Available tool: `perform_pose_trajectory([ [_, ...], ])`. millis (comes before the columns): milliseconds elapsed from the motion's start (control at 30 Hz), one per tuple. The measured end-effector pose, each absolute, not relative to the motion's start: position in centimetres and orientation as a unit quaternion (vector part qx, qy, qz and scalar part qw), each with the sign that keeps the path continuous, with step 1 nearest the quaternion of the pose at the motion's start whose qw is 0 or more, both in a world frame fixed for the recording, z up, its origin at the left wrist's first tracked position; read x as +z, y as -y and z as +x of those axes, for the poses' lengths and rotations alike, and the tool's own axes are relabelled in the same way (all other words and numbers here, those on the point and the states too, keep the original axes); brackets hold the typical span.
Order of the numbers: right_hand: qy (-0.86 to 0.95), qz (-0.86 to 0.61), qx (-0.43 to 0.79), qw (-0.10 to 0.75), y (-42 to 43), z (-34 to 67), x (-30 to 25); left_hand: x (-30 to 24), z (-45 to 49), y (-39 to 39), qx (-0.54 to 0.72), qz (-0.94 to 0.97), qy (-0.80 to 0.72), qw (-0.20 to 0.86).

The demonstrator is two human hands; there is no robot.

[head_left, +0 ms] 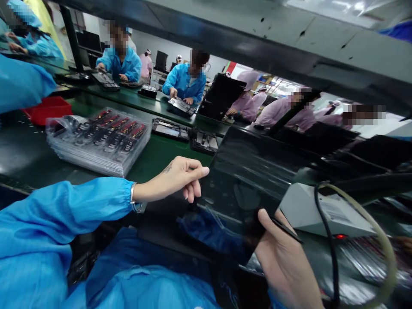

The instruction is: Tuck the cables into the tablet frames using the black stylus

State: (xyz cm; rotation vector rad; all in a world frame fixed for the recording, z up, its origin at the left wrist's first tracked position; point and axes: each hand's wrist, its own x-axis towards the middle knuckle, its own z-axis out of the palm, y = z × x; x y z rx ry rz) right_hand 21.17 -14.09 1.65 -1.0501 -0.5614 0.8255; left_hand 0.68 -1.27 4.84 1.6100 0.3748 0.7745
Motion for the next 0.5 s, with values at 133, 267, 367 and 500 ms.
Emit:
perform_pose_trajectory([
  [133, 0.243, -0.470, 0.433, 0.730, 13.9, 21.4, 0.9, 3.9, 1.1, 0.4, 0.314, 0.661, -0.218, 0.646],
  [267, 0.250, -0.475, 0.461, 0.707, 13.5, 21.9, -0.1, 3.6, 1.3, 0.0, 0.295, 0.643, -0.264, 0.655],
  [367, 0.264, -0.476, 0.465, 0.698, 13.3, 22.1, -0.8, 3.3, 1.3, -0.2, 0.286, 0.640, -0.278, 0.656],
  [500, 0.287, -0.477, 0.467, 0.687, 13.2, 22.2, -1.1, 3.1, 1.2, -0.3, 0.284, 0.641, -0.279, 0.656],
])
